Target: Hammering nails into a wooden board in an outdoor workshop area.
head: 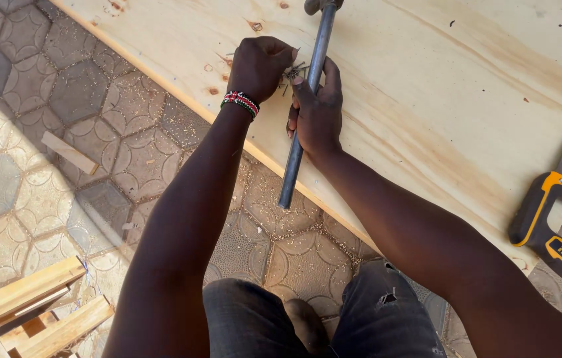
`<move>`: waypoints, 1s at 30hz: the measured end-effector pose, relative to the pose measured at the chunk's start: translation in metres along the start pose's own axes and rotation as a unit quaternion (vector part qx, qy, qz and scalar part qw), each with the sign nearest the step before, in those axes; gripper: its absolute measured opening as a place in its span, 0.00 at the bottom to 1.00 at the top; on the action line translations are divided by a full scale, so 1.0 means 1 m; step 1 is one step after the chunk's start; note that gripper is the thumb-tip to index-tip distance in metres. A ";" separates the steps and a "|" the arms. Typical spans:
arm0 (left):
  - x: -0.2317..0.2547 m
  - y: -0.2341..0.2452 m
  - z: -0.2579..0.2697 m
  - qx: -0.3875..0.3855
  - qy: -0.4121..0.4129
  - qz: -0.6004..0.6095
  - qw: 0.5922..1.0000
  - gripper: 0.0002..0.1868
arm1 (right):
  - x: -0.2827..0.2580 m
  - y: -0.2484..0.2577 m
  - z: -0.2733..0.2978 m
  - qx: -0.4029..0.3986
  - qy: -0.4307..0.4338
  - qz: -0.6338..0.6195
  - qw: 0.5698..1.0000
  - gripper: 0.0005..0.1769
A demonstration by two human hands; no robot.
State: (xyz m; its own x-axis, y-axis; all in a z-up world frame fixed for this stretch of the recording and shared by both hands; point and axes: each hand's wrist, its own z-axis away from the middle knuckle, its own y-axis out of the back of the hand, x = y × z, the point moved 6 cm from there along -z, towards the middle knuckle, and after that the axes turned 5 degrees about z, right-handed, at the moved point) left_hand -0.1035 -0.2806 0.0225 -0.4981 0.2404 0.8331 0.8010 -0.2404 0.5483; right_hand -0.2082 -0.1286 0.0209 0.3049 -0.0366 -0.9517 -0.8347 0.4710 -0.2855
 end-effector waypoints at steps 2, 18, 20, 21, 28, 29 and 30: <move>0.002 0.004 0.015 0.024 0.021 0.031 0.999 0.14 | -0.001 -0.001 0.005 -0.005 0.009 0.004 1.000 0.26; 0.047 0.038 0.141 0.179 0.114 0.273 0.938 0.14 | -0.011 0.013 0.001 0.007 -0.009 -0.046 0.999 0.17; 0.053 0.051 0.195 0.214 0.105 0.326 0.915 0.14 | -0.021 0.019 0.007 -0.012 0.004 -0.049 0.999 0.20; 0.057 0.058 0.222 0.246 0.091 0.379 0.887 0.16 | -0.028 0.022 0.010 -0.029 0.022 -0.050 0.998 0.24; 0.077 0.030 0.318 0.171 0.137 0.428 0.877 0.13 | -0.112 0.099 0.103 -0.094 0.032 0.056 0.994 0.36; 0.089 0.022 0.323 0.151 0.135 0.433 0.878 0.16 | -0.125 0.116 0.126 -0.143 0.034 0.072 0.987 0.37; 0.101 0.016 0.326 0.128 0.133 0.438 0.880 0.19 | -0.138 0.131 0.148 -0.190 0.036 0.086 0.977 0.38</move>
State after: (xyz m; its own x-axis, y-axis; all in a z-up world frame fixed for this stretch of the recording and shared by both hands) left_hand -0.0325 0.0461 0.0918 0.3145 -0.1682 0.9342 0.9480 0.0049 -0.3183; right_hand -0.2923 0.0684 0.1317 0.1246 -0.0538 -0.9907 -0.9849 0.1141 -0.1301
